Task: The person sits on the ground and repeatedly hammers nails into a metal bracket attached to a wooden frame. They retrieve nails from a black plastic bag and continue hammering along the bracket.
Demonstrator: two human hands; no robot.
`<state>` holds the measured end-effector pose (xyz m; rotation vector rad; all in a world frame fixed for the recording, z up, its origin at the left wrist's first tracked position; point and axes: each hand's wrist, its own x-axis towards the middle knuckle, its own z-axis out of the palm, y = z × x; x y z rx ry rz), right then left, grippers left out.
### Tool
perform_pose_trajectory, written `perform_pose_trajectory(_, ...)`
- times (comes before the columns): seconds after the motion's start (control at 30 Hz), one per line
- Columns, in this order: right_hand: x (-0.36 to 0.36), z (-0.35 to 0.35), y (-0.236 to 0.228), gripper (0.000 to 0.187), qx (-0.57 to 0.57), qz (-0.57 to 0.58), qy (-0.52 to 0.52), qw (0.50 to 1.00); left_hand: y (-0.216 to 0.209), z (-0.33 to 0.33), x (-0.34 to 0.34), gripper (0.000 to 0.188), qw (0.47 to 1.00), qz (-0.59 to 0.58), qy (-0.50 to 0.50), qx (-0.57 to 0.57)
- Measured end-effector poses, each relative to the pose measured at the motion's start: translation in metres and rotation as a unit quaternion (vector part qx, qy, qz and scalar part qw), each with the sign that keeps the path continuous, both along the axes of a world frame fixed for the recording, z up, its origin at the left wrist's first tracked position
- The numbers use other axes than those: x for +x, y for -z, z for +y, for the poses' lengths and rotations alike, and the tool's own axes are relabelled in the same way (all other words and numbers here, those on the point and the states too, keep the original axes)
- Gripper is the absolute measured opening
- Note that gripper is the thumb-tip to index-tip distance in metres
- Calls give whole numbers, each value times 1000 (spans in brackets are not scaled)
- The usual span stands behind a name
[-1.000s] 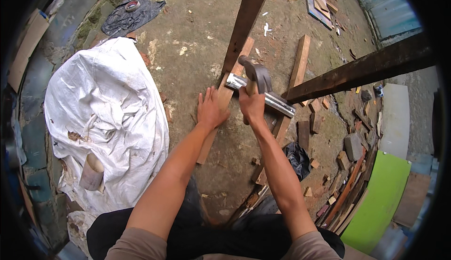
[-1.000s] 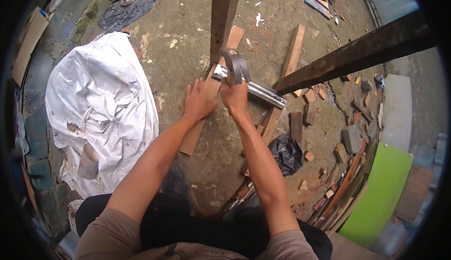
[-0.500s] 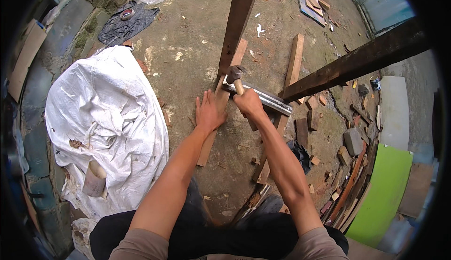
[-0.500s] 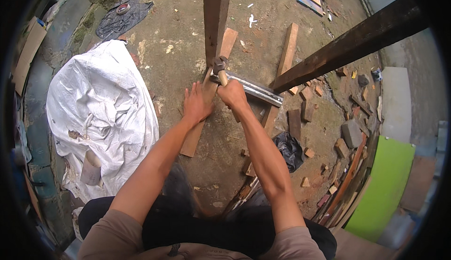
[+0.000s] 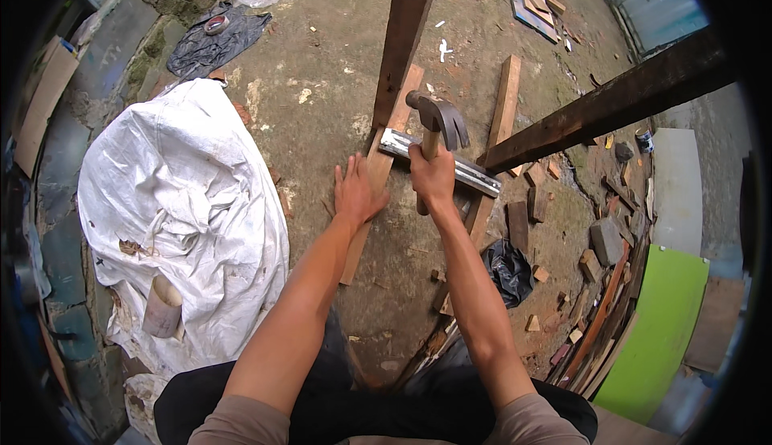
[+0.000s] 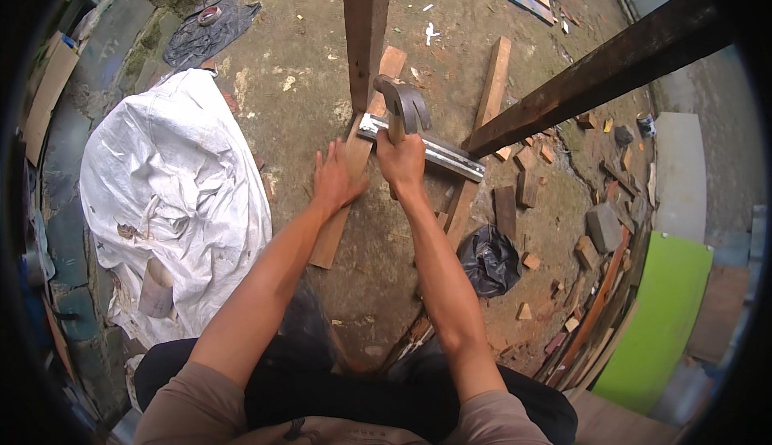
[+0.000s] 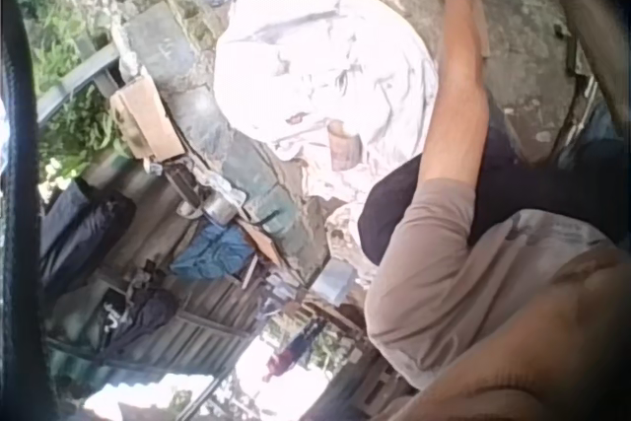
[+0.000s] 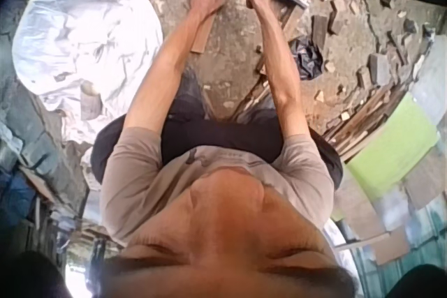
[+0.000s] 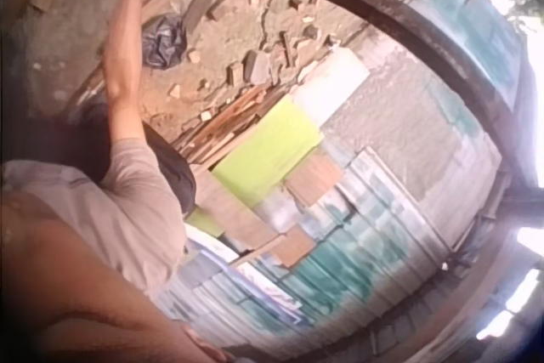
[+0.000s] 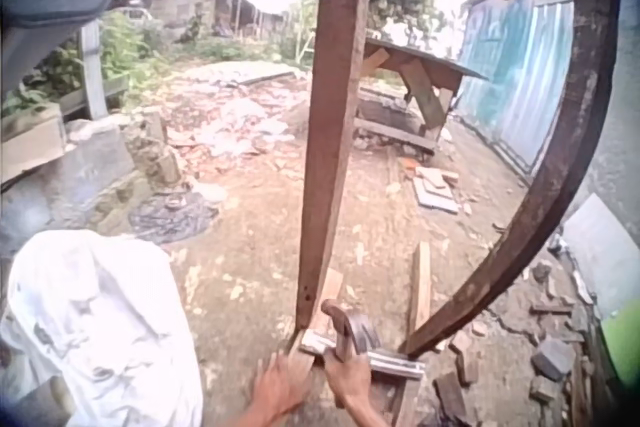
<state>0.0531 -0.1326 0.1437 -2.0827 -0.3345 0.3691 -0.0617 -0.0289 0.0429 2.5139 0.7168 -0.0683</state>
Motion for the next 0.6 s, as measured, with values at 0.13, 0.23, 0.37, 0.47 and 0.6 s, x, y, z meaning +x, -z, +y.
perform_pose_trajectory(0.13,19,-10,31,23,-254,187,-62,947,-3,-16,9,103,1000,19,7,-5)
perform_pose_trajectory(0.23,18,-1,-14,24,-179,79,-81,977,-4,-2,1,104,999,45,-6,-4)
perform_pose_trajectory(0.37,-16,4,-10,21,67,-133,-8,989,-7,1,-1,104,999,48,-14,-1)
perform_pose_trajectory(0.47,6,-12,40,26,-268,102,-76,955,-3,-16,10,105,999,37,4,-3)
perform_pose_trajectory(0.6,0,5,-19,33,-147,85,-93,981,-1,-1,0,106,999,47,1,7)
